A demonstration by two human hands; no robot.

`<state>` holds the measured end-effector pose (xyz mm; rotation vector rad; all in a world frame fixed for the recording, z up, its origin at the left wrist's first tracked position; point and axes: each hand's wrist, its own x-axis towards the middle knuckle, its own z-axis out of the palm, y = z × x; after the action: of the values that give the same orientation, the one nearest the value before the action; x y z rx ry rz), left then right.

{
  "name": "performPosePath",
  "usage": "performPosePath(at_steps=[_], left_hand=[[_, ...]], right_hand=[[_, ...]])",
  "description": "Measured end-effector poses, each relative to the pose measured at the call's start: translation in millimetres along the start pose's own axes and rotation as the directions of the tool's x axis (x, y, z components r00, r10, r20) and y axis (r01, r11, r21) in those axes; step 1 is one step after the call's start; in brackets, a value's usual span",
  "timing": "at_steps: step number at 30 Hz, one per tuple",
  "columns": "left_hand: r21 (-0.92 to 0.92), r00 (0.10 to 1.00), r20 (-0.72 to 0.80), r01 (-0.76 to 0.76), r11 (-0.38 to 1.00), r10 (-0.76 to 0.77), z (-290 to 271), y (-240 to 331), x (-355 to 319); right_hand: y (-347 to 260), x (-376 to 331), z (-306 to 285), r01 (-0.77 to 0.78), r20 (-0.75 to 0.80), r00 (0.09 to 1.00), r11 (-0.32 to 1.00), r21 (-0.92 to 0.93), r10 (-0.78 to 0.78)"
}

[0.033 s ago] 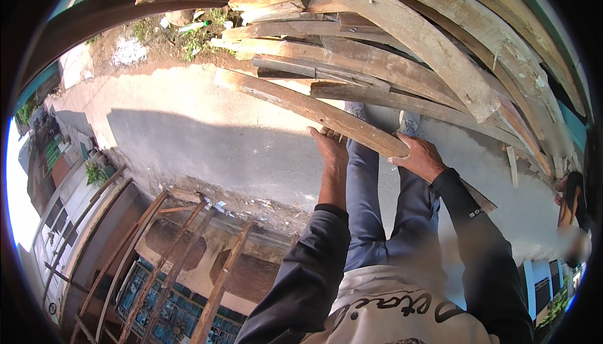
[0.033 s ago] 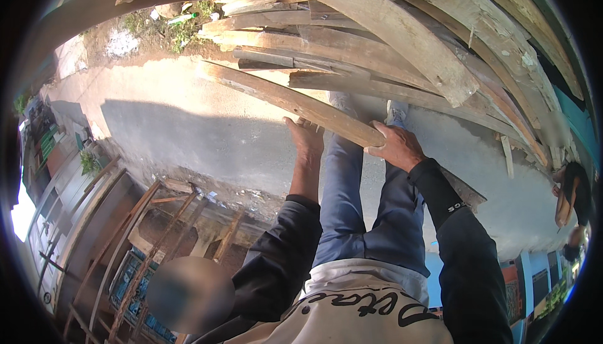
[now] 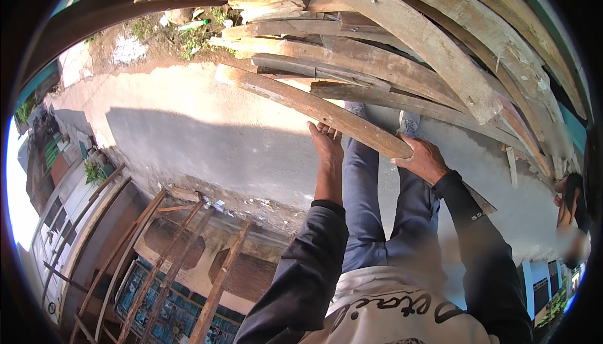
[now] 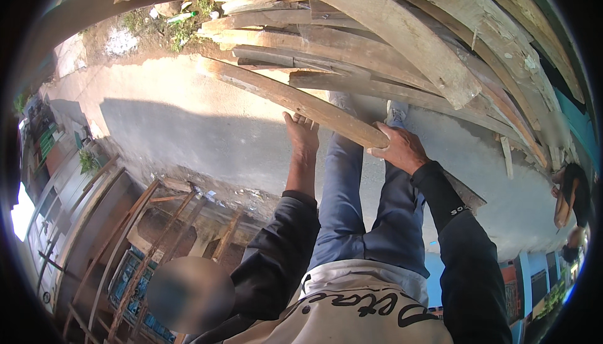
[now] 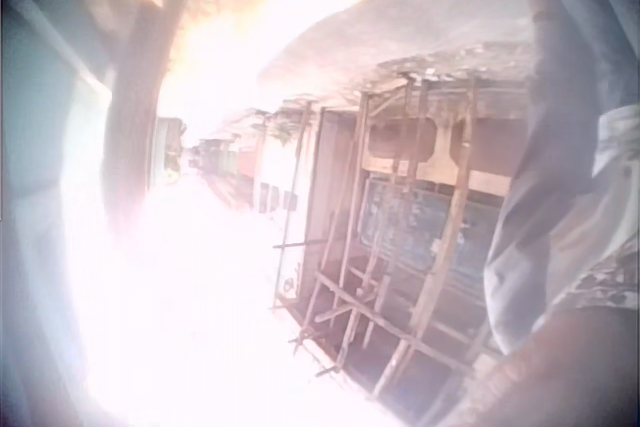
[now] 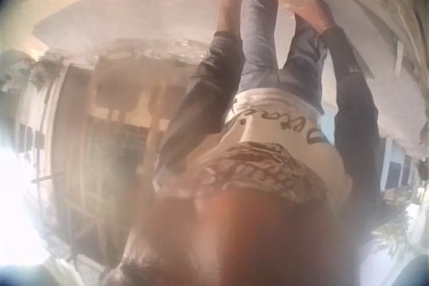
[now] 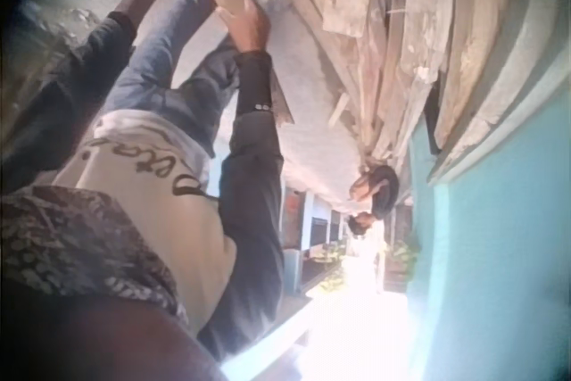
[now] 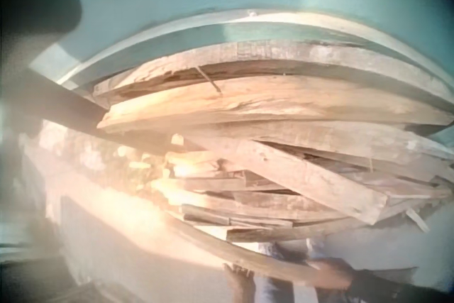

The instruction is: The person walks along a narrow alleyway and picks up wooden planks from a pile. They carry the planks to a nearby doorway and place them on the ground. The person repeats this process several times, moving more planks from the pile to the doorway.

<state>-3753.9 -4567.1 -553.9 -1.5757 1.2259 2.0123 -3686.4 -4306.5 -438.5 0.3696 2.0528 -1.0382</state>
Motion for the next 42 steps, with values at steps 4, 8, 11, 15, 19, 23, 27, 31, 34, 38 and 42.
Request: performPosePath(at_steps=[4,8,11,15,19,23,27,31,34,38,42], left_hand=[[0.183,0.968,-0.014,-0.243,0.953,0.249,14,55,72],[0.294,0.878,-0.023,-0.451,0.843,0.478,47,161,155],[0.421,0.869,-0.051,-0.428,0.799,0.493,53,217,199],[0.563,0.927,-0.02,-0.299,0.771,0.375,104,245,230],[0.54,0.965,0.135,-0.261,0.8,0.224,107,265,252],[0.525,0.985,0.147,-0.159,0.836,0.096,132,263,251],[0.533,0.994,-0.005,-0.092,0.841,0.112,137,265,265],[0.748,0.936,0.306,-0.35,0.564,0.174,98,299,304],[0.776,0.794,0.539,-0.338,-0.532,0.282,135,264,291],[0.763,0.909,0.346,-0.416,0.494,0.232,70,302,342],[0.788,0.927,0.227,-0.355,0.503,0.299,90,276,331]], right_hand=[[21,-20,-8,0.013,-0.052,0.999,0.998,0.068,-0.009],[34,-61,-18,-0.059,-0.058,0.996,0.986,0.157,0.069],[34,-81,-23,-0.165,0.001,0.986,0.974,0.153,0.167],[46,-123,-10,-0.28,-0.025,0.958,0.947,0.158,0.287],[42,-148,-3,-0.378,0.007,0.922,0.896,0.231,0.387],[29,-165,7,-0.462,0.008,0.879,0.845,0.269,0.477],[4,-168,9,-0.491,0.012,0.87,0.864,0.113,0.493],[10,-177,19,-0.404,-0.02,0.913,0.912,0.073,0.406],[-3,-185,33,-0.452,-0.052,0.888,0.889,0.074,0.456],[12,-205,38,-0.391,-0.04,0.918,0.918,0.075,0.394],[20,-242,54,-0.382,-0.062,0.91,0.886,0.263,0.411]])
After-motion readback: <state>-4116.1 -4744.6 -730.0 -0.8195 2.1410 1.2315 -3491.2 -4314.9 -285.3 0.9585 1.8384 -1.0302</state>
